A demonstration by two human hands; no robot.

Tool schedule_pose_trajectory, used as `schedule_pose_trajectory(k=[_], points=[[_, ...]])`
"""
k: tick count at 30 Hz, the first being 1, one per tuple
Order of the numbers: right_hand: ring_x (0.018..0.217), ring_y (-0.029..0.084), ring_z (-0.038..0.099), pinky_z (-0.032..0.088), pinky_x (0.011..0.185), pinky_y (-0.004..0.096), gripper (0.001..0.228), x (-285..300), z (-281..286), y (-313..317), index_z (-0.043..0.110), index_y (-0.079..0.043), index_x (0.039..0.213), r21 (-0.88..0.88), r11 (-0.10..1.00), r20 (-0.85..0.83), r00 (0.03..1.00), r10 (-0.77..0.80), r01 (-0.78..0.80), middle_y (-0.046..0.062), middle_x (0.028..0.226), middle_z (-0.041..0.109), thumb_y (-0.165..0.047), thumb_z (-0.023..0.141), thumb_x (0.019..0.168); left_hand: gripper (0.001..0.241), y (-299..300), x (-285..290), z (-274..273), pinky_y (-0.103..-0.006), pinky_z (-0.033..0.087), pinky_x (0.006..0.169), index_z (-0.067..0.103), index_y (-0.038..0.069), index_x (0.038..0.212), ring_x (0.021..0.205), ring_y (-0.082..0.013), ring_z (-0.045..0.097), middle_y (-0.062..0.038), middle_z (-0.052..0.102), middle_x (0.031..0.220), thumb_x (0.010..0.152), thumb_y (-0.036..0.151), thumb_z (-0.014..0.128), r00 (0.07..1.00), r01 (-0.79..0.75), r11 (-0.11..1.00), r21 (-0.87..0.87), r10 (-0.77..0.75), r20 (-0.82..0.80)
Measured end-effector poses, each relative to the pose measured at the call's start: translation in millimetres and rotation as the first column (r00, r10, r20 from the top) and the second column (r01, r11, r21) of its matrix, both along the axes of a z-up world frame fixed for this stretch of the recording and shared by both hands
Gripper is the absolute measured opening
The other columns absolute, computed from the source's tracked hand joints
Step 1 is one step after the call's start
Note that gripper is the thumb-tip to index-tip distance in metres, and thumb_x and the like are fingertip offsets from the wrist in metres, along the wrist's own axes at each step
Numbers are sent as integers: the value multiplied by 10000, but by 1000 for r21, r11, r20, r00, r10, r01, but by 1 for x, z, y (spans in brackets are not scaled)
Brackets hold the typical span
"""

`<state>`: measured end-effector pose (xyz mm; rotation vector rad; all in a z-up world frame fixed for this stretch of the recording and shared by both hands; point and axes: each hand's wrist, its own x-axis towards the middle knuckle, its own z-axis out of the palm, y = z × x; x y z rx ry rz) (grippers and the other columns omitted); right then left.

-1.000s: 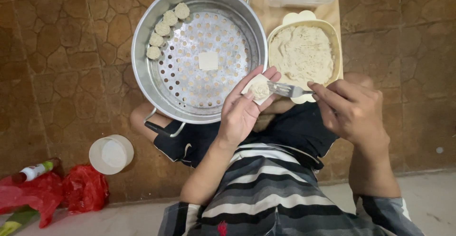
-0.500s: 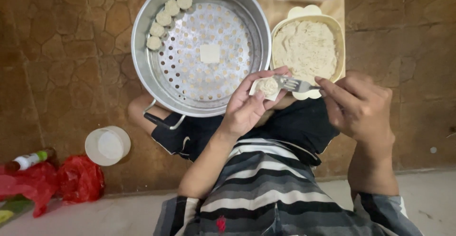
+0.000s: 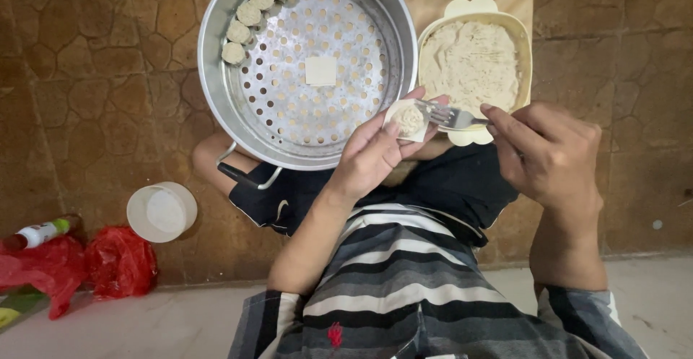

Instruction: Assembling dumplings by placing filling onto wrappers using a fork and arranging them in a steamer tray.

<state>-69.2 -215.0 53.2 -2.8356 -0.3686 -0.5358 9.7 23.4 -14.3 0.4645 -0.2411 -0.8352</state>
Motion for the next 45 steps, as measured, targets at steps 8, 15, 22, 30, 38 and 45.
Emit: schedule_pose_trajectory(k=[8,15,22,30,38,45], points=[[563,162,436,335,507,304,315,-7,-1,-8,866,51,1175,51,998,-13,999,-35,36,103,797,627,128,823,872,519,-12,-7,-6,-441,393,1273,258,-80,1586,1462,-359,447,-334,356,1610,1106,91,361,991,-121,992,41,122,-44],[718,210,580,462,650,321,242,-6,5,4,871,25,1103,1,1000,16,1000,-22,22,67,776,603,129,812,892,579,-15,-9,6,-440,361,1288,215,-59,1606,1493,-357,407,-304,312,1646,1088,137,382,983,-171,982,80,176,-56],[595,164,451,344,524,298,270,-6,1,-4,879,19,1098,42,999,6,1000,-3,2,62,751,602,142,809,869,548,-14,-11,6,-429,341,1290,225,-65,1599,1529,-372,357,-313,309,1643,1101,126,352,969,-219,974,58,224,-107],[597,157,471,351,523,306,278,-5,0,-1,893,-15,1114,-31,999,53,998,-31,32,51,763,612,128,830,884,552,-7,-8,2,-466,333,1335,314,-46,1588,1548,-354,378,-276,353,1651,1038,-53,350,986,-157,988,4,157,-60],[628,181,500,413,624,315,255,-3,-1,1,880,6,1103,7,1000,31,999,8,-8,50,734,589,112,821,879,492,-4,-8,-4,-487,366,1324,297,-24,1592,1539,-379,397,-290,362,1640,1107,37,358,986,-149,988,44,145,77],[599,165,488,349,502,292,295,-9,-7,-9,872,35,1139,79,996,-15,999,-32,34,90,764,613,138,813,869,536,-11,-9,-1,-448,380,1286,255,-67,1592,1501,-360,415,-304,366,1618,1106,128,368,973,-223,972,79,227,-47]])
